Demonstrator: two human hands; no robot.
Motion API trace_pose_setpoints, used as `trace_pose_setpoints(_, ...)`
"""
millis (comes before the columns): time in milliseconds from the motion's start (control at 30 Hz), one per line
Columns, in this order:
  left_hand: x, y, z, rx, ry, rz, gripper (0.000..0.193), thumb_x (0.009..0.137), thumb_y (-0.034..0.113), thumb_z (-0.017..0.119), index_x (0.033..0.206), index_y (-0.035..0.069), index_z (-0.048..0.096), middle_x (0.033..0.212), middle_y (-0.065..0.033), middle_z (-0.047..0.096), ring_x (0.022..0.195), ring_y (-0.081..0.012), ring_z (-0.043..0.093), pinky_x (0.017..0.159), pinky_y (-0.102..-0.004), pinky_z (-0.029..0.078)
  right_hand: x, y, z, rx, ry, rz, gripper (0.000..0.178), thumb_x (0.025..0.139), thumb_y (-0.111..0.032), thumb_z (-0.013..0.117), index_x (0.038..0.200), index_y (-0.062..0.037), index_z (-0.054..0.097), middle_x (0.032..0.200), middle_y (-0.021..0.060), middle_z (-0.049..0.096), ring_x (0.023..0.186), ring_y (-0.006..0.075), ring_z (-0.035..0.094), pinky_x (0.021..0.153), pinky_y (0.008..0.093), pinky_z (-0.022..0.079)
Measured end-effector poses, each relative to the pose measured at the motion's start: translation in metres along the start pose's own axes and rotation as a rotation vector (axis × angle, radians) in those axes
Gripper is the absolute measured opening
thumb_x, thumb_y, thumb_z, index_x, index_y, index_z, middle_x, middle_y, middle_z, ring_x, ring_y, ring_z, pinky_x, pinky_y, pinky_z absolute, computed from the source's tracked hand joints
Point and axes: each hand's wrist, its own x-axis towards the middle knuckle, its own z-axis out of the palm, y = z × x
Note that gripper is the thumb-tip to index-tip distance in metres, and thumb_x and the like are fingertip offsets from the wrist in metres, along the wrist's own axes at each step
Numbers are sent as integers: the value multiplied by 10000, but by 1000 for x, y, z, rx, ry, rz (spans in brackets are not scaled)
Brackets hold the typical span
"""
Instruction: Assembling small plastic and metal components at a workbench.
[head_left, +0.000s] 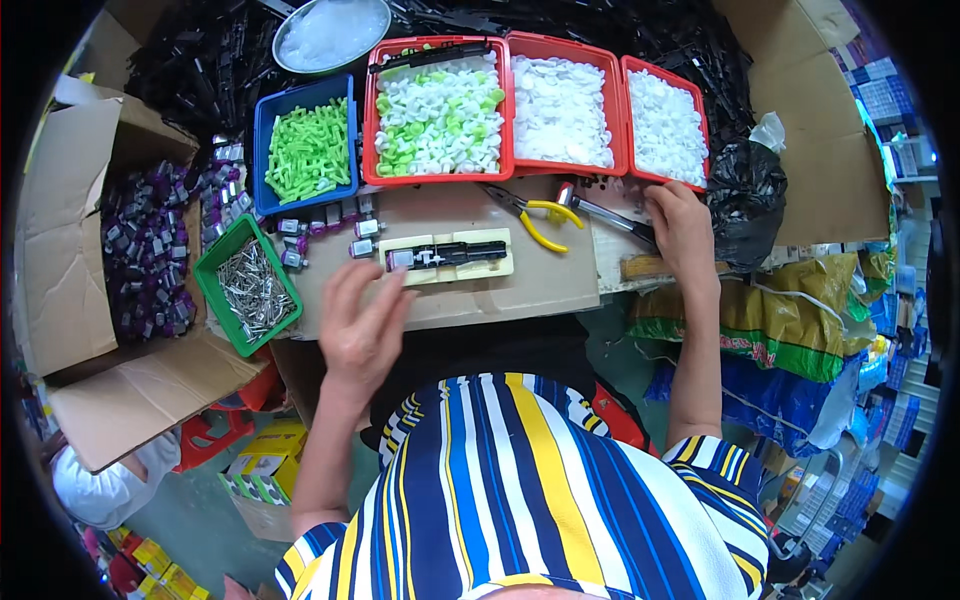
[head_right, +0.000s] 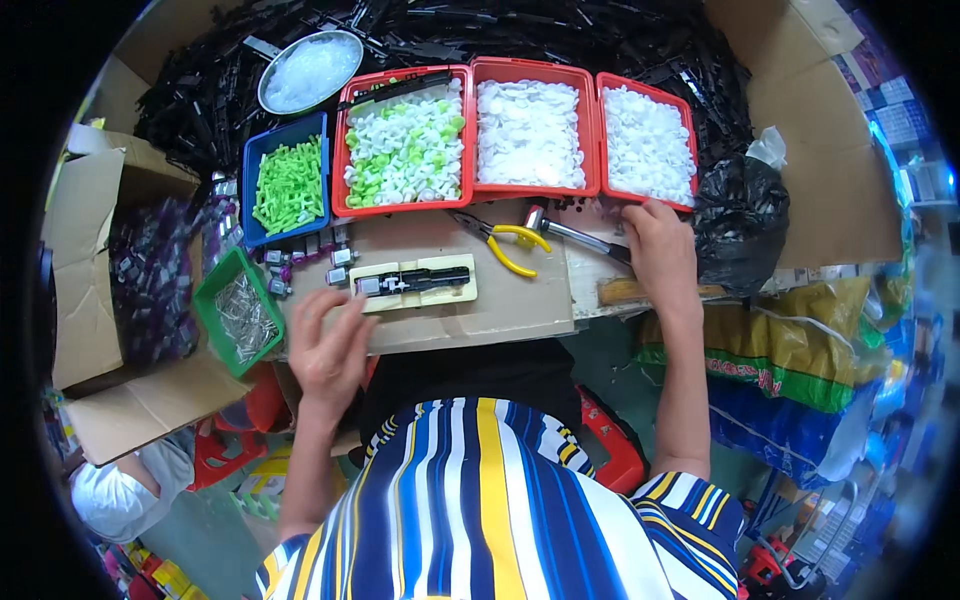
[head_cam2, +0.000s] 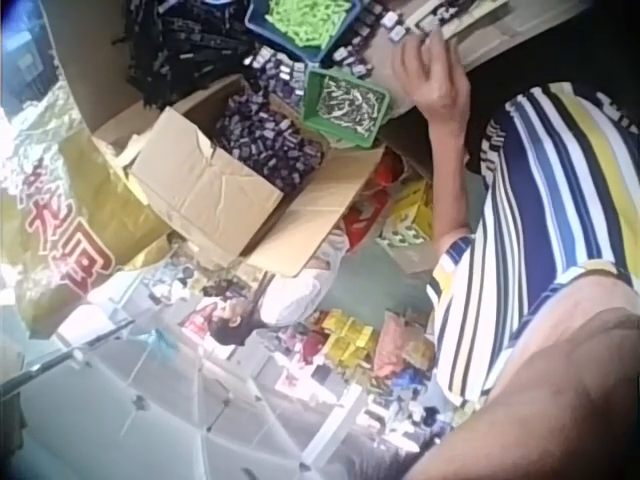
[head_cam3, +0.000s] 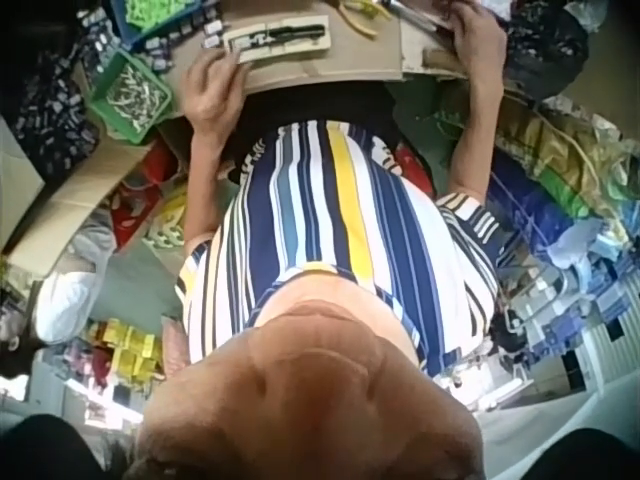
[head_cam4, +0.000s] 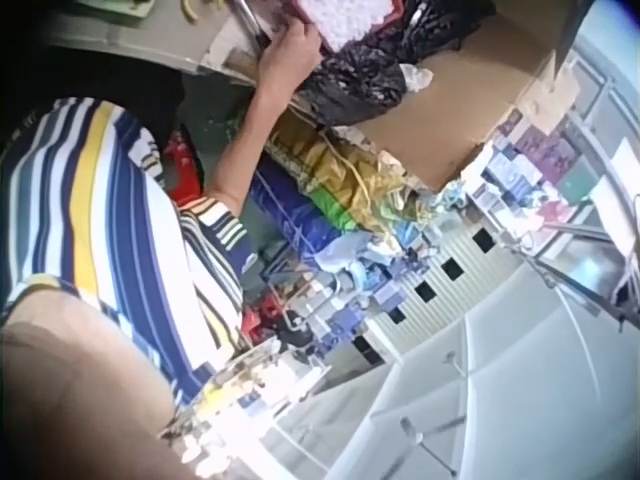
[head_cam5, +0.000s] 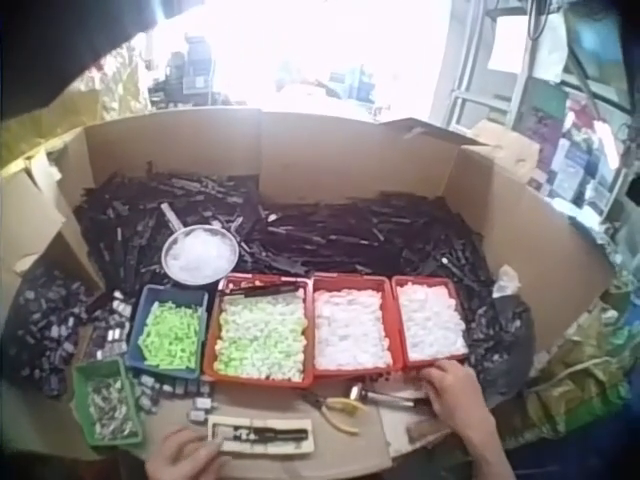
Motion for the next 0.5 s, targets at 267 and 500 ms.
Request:
trace_pose_setpoints(267, -9, -46, -70, 330, 48, -325, 235, 831, 0, 706, 1065, -17, 705, 1021, -133, 631, 962, -291, 597, 855, -396, 478, -1, 8, 0, -52, -147, -2, 174, 861, -33, 631, 1028, 3, 666, 981, 173, 641, 908, 374, 634, 754, 444, 495)
trace_pose_setpoints(500, -10, -69, -86, 496, -137, -472, 173, 852, 36, 665, 998, -52, 691, 1013, -202, 642, 959, -371, 609, 846, -426, 472, 19, 13, -23, 158, 92, 42, 101, 871, -50, 658, 936, 23, 684, 905, 171, 656, 820, 328, 659, 696, 382, 503)
